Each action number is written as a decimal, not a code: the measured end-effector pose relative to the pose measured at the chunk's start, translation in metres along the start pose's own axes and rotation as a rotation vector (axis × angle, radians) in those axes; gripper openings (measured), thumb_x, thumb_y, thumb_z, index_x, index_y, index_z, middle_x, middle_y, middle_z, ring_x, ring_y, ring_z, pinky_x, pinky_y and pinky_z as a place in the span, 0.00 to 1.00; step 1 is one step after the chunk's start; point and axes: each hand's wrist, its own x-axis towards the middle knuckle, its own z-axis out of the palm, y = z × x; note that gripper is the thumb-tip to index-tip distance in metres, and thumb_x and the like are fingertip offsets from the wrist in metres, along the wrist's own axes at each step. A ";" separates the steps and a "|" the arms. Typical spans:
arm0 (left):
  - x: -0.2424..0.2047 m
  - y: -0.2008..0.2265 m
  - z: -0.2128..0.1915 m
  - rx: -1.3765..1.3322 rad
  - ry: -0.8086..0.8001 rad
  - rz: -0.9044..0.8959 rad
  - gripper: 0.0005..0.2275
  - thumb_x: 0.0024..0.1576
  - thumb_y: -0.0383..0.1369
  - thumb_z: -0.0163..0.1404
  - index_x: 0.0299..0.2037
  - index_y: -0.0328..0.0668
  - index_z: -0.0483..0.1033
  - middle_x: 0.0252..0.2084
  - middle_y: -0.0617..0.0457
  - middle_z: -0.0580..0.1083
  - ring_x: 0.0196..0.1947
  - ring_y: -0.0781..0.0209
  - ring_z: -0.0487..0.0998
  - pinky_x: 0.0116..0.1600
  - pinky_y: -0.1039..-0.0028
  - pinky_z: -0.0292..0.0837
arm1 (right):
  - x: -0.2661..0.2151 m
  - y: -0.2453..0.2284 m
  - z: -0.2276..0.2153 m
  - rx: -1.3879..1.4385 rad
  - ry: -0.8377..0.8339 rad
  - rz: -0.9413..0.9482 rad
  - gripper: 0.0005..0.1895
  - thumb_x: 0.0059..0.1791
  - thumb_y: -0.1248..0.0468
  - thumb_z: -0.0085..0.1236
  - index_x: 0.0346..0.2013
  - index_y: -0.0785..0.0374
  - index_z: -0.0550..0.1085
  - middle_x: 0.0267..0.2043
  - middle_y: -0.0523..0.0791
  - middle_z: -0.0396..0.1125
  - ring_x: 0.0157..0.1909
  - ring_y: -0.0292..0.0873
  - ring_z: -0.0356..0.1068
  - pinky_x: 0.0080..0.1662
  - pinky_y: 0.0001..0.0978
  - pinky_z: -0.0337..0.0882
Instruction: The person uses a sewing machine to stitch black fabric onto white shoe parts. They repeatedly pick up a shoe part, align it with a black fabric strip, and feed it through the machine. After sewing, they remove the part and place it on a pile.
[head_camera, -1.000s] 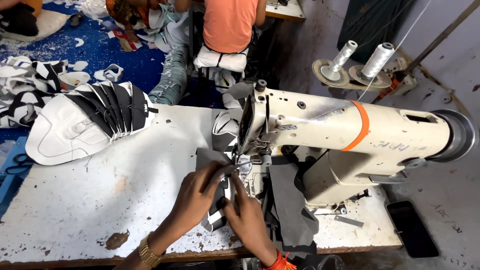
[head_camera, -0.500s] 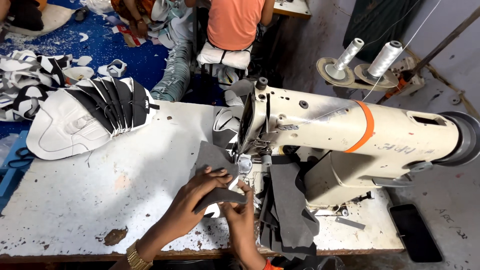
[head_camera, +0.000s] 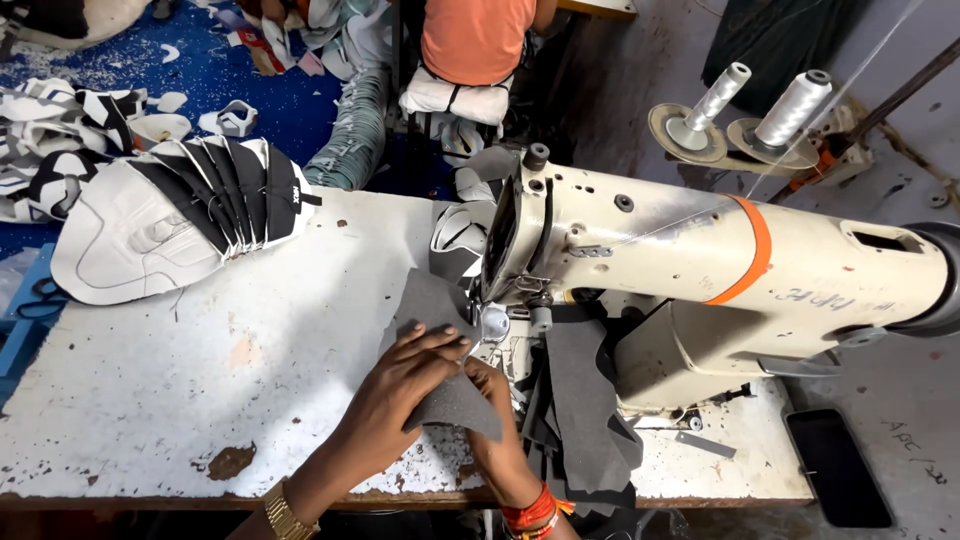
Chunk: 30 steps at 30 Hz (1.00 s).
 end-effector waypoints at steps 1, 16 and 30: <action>0.001 -0.002 0.001 0.012 -0.010 0.008 0.29 0.43 0.16 0.57 0.59 0.37 0.71 0.68 0.51 0.67 0.71 0.54 0.60 0.73 0.55 0.42 | 0.002 0.002 -0.001 -0.004 -0.002 -0.005 0.17 0.56 0.58 0.54 0.39 0.73 0.76 0.35 0.43 0.72 0.37 0.32 0.68 0.38 0.25 0.70; 0.010 0.023 0.031 0.118 0.115 -0.248 0.27 0.40 0.17 0.62 0.53 0.32 0.71 0.67 0.45 0.66 0.71 0.47 0.60 0.70 0.54 0.51 | 0.034 -0.006 -0.051 -0.432 -0.139 0.112 0.09 0.51 0.69 0.54 0.43 0.71 0.77 0.35 0.47 0.71 0.37 0.38 0.68 0.38 0.30 0.69; 0.006 0.047 0.050 0.075 0.270 -0.267 0.29 0.37 0.15 0.60 0.55 0.31 0.75 0.64 0.43 0.69 0.68 0.43 0.63 0.70 0.53 0.56 | 0.010 -0.011 -0.084 -0.133 -0.009 0.091 0.14 0.49 0.75 0.54 0.48 0.66 0.78 0.38 0.43 0.74 0.39 0.33 0.71 0.43 0.24 0.70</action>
